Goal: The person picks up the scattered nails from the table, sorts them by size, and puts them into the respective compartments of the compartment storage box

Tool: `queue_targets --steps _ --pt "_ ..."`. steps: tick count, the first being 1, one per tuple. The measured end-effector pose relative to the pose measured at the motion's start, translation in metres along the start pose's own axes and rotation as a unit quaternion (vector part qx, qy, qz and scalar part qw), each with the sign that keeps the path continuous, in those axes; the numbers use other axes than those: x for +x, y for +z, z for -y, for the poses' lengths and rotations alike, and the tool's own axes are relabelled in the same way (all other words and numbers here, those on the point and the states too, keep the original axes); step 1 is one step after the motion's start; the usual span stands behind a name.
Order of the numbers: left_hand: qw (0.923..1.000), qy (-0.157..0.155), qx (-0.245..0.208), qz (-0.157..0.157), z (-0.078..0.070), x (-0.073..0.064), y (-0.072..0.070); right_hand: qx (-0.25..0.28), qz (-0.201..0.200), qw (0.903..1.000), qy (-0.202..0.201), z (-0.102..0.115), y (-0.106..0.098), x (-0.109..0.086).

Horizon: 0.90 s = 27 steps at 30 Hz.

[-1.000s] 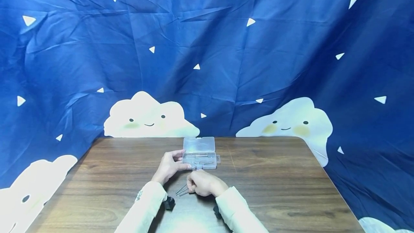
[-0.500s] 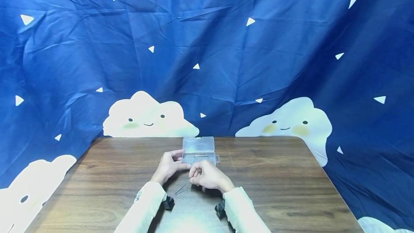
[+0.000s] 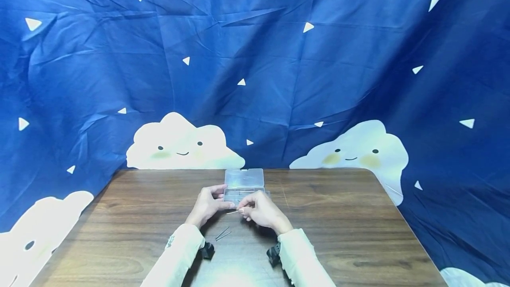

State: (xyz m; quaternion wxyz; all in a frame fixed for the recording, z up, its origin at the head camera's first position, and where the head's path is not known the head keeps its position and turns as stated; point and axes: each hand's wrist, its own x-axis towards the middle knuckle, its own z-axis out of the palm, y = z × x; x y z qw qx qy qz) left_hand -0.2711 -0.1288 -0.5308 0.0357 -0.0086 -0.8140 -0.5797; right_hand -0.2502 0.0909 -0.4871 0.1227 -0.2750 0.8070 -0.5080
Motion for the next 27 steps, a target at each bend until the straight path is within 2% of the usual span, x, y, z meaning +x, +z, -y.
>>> queue_targets --steps 6,14,23,27 --pt "1.0000 0.000 -0.003 0.003 0.001 0.001 0.000 -0.008 -0.031 0.9995 -0.006 -0.004 -0.005 0.003" --pt "1.0000 -0.003 -0.006 0.003 -0.001 0.000 0.000 -0.024 -0.101 0.9944 0.018 -0.007 -0.012 0.005" --pt "0.9999 -0.012 -0.009 0.003 -0.001 -0.001 0.000 -0.045 -0.180 0.9802 0.070 -0.011 -0.018 0.008" --pt "0.9999 -0.012 -0.008 0.004 -0.001 -0.001 0.000 -0.070 -0.209 0.9724 0.076 -0.016 -0.020 0.010"
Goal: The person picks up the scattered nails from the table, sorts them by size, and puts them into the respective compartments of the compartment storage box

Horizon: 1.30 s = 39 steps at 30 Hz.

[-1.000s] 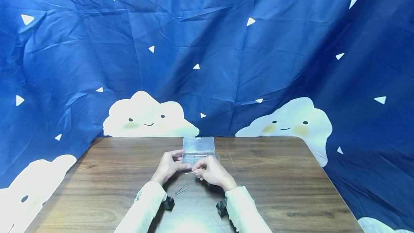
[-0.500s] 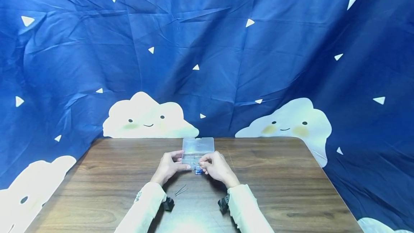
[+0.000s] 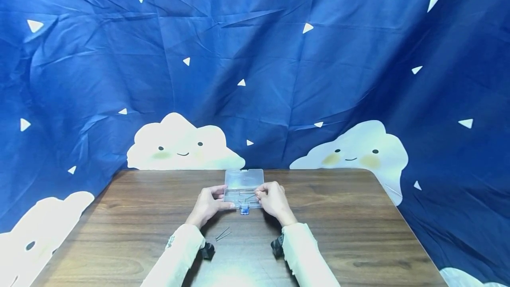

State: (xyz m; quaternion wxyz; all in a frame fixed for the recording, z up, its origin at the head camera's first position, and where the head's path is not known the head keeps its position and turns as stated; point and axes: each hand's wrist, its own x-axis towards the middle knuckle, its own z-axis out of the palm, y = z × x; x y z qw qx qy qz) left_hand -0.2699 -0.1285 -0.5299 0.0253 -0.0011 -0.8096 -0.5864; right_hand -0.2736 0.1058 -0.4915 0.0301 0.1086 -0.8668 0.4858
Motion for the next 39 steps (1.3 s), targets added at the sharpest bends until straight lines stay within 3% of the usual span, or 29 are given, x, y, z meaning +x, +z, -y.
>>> queue_targets --steps 14,28,39 --pt "1.0000 0.003 0.006 0.001 0.000 0.000 0.001 -0.112 -0.026 0.9930 -0.027 -0.004 0.006 0.002" --pt "1.0000 0.006 0.001 0.003 0.000 0.000 0.000 -0.099 -0.035 0.9943 -0.013 -0.001 0.004 0.002" --pt "1.0000 0.004 0.000 0.002 0.001 0.001 -0.001 -0.102 0.020 0.9936 -0.045 0.017 0.018 -0.011"
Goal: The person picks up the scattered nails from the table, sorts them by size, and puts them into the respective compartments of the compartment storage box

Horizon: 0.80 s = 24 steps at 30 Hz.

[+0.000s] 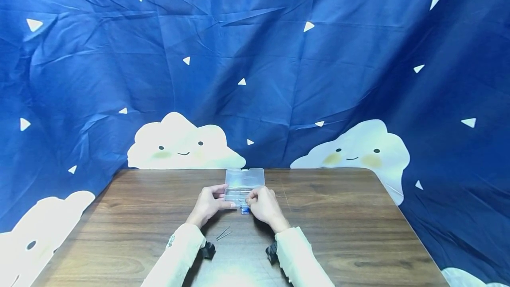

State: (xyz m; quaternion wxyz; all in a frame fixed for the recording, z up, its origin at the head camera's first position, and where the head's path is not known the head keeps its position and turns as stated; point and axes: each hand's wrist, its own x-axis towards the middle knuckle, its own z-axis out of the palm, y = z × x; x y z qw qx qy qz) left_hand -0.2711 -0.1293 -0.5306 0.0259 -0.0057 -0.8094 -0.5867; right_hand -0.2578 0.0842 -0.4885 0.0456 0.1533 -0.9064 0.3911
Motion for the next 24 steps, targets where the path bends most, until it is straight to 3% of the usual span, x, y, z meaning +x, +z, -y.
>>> queue_targets --steps 11,18,24 --pt "1.0000 0.006 0.006 -0.003 0.000 0.001 0.000 0.005 0.069 0.9962 -0.054 0.011 0.010 -0.010" --pt "1.0000 -0.003 0.003 -0.002 -0.001 0.001 0.000 -0.008 0.147 0.9837 -0.102 0.015 0.019 -0.018" --pt "1.0000 -0.006 0.005 -0.002 -0.001 0.001 0.001 -0.019 0.193 0.9746 -0.112 0.018 0.028 -0.022"
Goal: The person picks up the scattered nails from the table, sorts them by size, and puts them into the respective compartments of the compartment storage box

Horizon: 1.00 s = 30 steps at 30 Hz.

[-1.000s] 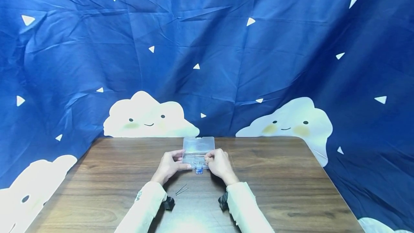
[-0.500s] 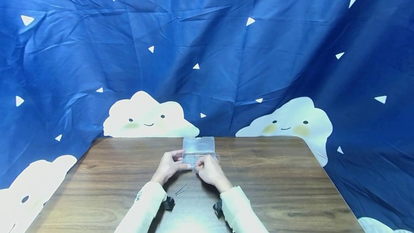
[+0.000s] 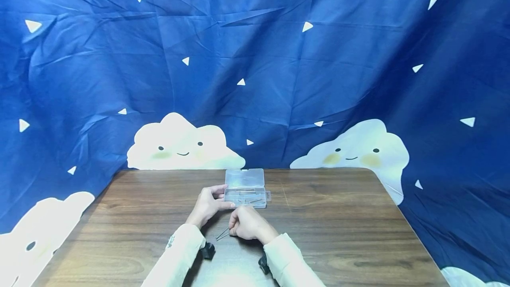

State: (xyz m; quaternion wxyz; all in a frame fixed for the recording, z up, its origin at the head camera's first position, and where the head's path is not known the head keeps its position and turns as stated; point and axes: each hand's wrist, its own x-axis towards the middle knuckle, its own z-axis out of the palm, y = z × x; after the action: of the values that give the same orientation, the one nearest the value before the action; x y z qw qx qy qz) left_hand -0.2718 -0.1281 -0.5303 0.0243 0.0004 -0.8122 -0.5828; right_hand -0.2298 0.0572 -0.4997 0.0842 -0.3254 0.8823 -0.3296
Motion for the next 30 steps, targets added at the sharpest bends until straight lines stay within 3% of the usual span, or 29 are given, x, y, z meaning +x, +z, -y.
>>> queue_targets --steps 11,14,22,26,30 --pt "0.9999 0.011 0.000 -0.001 -0.001 -0.002 -0.002 -0.025 0.026 0.9992 -0.021 0.006 0.005 0.005" --pt "0.9999 0.012 0.002 0.000 -0.001 -0.002 -0.002 -0.054 0.037 0.9976 -0.025 0.009 0.005 0.005" --pt "0.9998 0.019 -0.005 0.001 0.000 -0.003 -0.002 -0.200 0.081 0.9704 -0.108 0.016 0.006 0.003" --pt "0.9998 0.022 -0.005 0.002 0.001 -0.003 -0.001 -0.166 0.078 0.9790 -0.089 0.013 0.003 0.000" --pt "0.9997 0.020 -0.014 0.003 0.000 -0.002 0.000 -0.060 0.055 0.9944 -0.068 0.005 -0.003 -0.001"
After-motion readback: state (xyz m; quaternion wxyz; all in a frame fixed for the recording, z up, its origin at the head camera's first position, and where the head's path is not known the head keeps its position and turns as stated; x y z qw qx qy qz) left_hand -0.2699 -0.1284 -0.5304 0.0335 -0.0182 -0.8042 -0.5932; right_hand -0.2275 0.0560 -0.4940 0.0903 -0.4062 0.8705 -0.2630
